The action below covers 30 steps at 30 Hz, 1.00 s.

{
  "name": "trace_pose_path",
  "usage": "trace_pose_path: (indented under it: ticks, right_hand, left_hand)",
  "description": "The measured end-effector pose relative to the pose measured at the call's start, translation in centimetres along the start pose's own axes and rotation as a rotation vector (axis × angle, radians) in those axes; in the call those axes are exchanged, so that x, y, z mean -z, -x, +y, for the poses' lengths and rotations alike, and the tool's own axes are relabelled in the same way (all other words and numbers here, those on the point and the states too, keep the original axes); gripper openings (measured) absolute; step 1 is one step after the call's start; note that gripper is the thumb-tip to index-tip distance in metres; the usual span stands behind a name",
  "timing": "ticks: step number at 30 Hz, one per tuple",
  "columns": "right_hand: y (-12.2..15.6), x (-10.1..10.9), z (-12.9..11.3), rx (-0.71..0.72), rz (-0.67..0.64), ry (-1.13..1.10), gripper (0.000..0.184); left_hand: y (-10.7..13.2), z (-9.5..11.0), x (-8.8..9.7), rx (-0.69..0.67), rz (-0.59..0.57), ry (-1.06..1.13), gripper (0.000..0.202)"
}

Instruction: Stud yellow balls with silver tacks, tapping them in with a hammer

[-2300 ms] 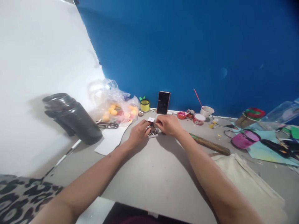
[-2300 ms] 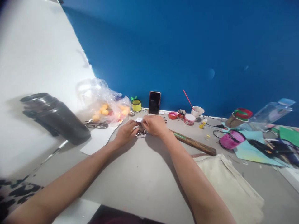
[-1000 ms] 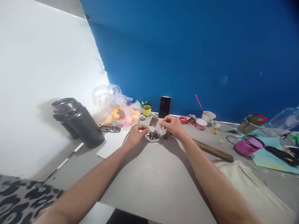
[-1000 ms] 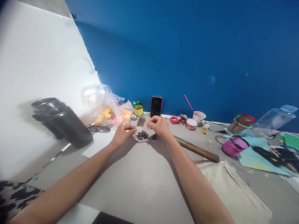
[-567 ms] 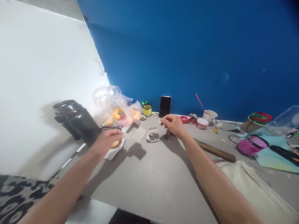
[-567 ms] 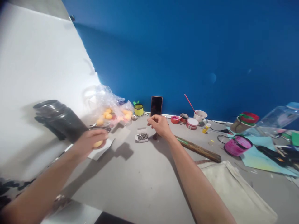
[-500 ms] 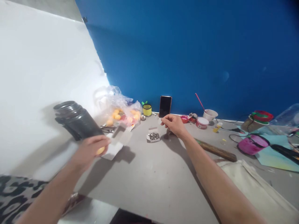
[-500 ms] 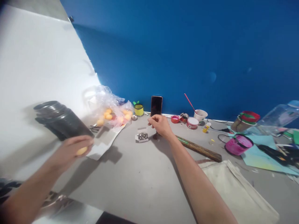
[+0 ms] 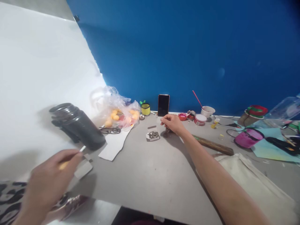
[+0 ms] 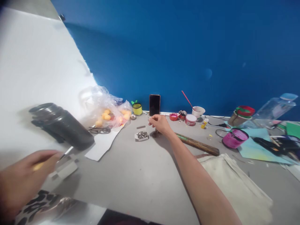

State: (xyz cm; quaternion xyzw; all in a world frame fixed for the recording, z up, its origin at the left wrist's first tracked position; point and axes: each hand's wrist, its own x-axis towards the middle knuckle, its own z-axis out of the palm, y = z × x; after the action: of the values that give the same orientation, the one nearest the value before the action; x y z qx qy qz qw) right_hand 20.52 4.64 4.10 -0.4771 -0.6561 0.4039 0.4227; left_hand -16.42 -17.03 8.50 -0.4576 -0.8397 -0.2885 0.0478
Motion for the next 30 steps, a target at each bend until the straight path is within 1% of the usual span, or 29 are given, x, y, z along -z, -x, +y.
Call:
trace_pose_path:
  ticks: [1,2,3,4,5,6,7,8,9,11,13,15,18,20,24,27,30]
  right_hand:
    - [0.0,-0.1,0.1,0.009,-0.009,0.031,0.018]
    - [-0.1,-0.2,0.2,0.033,-0.022,0.071,0.014]
    - [-0.1,-0.4,0.4,0.066,-0.035,0.124,0.011]
    - [-0.1,-0.6,0.5,0.103,-0.050,0.184,0.013]
    - [-0.1,-0.9,0.7,0.140,-0.066,0.250,0.019]
    - [-0.1,-1.2,0.9,0.174,-0.084,0.320,0.025]
    - [0.0,-1.6,1.1,0.199,-0.102,0.392,0.030]
    - [0.0,-1.9,1.3,0.213,-0.118,0.459,0.033]
    - [0.1,-2.2,1.5,0.217,-0.134,0.520,0.036]
    - [0.2,-2.4,1.7,0.210,-0.172,0.594,0.039]
    - [0.1,-2.2,1.8,0.209,-0.207,0.593,0.035]
    - [0.0,-1.6,1.8,0.222,-0.217,0.564,0.032]
    - [-0.2,-0.9,1.9,0.227,-0.208,0.552,0.029]
    - [-0.1,-0.7,2.0,0.231,-0.217,0.562,0.028]
    - [0.0,-0.8,2.1,0.250,-0.226,0.562,0.028]
    - [0.0,-0.7,2.1,0.239,-0.192,0.546,0.028]
    - [-0.2,-0.6,2.1,0.200,-0.149,0.582,0.026]
  left_hand:
    - [0.4,2.7,-0.8,-0.034,-0.089,0.061,0.031]
    - [0.7,5.5,-2.0,-0.095,-0.186,0.112,0.032]
    - [0.9,8.2,-3.6,-0.170,-0.277,0.147,0.034]
    - [0.9,10.6,-5.4,-0.245,-0.356,0.159,0.039]
    - [0.8,12.6,-7.3,-0.320,-0.417,0.150,0.048]
    - [0.5,14.3,-9.2,-0.382,-0.485,0.130,0.055]
    - [0.3,15.5,-10.9,-0.421,-0.559,0.095,0.055]
    - [0.0,16.5,-12.4,-0.451,-0.629,0.059,0.050]
    - [-0.2,17.2,-13.5,-0.485,-0.658,0.035,0.044]
    - [-0.5,18.0,-14.9,-0.523,-0.639,0.024,0.032]
    - [-0.6,18.4,-15.4,-0.553,-0.615,0.042,0.023]
    - [-0.6,18.6,-15.4,-0.611,-0.608,0.057,0.018]
    - [-0.5,18.3,-15.4,-0.713,-0.611,0.093,0.017]
    - [-0.3,17.8,-15.7,-0.744,-0.630,0.156,0.021]
    - [-0.1,17.0,-16.2,-0.692,-0.648,0.274,0.029]
    - [-0.2,16.9,-16.4,-0.610,-0.631,0.327,0.032]
    - [-0.6,16.9,-16.4,-0.523,-0.614,0.335,0.035]
